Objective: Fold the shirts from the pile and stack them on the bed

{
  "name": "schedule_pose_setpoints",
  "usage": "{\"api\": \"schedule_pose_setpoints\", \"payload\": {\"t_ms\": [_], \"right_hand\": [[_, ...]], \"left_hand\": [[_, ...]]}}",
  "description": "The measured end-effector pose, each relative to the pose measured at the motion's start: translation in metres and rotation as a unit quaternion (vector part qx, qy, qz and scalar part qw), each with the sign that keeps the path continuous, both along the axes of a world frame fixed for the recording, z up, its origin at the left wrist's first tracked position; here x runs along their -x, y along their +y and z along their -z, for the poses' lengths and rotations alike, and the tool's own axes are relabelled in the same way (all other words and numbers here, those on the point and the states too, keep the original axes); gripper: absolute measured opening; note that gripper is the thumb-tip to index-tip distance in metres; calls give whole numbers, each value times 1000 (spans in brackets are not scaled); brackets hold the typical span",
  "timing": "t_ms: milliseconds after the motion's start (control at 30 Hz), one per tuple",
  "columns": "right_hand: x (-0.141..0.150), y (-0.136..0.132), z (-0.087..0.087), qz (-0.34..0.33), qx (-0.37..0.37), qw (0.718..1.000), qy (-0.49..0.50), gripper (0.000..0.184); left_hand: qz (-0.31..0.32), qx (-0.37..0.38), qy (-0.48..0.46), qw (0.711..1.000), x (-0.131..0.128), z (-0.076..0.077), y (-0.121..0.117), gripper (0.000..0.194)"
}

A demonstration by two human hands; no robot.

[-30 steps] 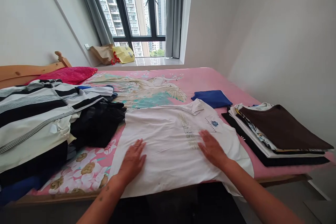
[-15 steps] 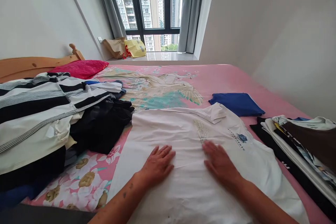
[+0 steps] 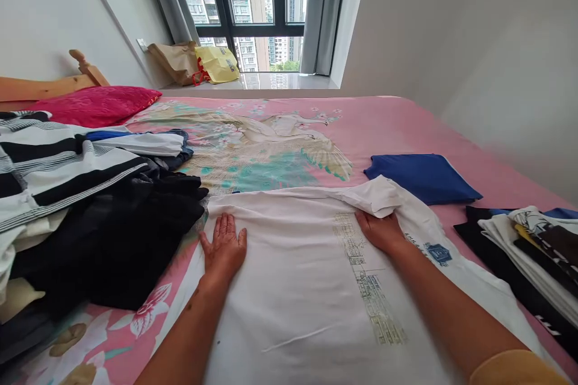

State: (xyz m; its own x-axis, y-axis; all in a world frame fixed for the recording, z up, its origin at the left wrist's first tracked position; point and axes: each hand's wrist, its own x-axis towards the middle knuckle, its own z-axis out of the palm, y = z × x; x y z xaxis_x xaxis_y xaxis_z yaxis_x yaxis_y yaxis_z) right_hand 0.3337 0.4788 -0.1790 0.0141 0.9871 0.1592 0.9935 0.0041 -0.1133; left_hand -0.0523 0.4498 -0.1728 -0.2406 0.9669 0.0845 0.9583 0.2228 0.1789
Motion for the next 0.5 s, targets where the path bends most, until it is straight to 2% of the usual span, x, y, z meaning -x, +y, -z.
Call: {"api": "schedule_pose_setpoints", "payload": {"t_ms": [100,167,267,333,433,500], "right_hand": [[17,21,2,86,-67,993,51,58],[26,31,3,137,-94,982,85,62],[32,39,4,161,-100,975,116,65],[32,40,5,157,-98,975,125,64],[29,41,6,163,-95,975,121,65],[28,41,7,169,-98,975,109,64]], "left_hand": [[4,-47,-36,998,6,2,1,51],[-5,-106,-75,992,14,3,4,45],[-56,-222,-146,962,26,3,12,39],[-97,-272,-189,939,32,1,19,39],[-129,-288,-227,921,39,-15,37,40],[-124,-262,-226,930,45,-32,54,39]]}}
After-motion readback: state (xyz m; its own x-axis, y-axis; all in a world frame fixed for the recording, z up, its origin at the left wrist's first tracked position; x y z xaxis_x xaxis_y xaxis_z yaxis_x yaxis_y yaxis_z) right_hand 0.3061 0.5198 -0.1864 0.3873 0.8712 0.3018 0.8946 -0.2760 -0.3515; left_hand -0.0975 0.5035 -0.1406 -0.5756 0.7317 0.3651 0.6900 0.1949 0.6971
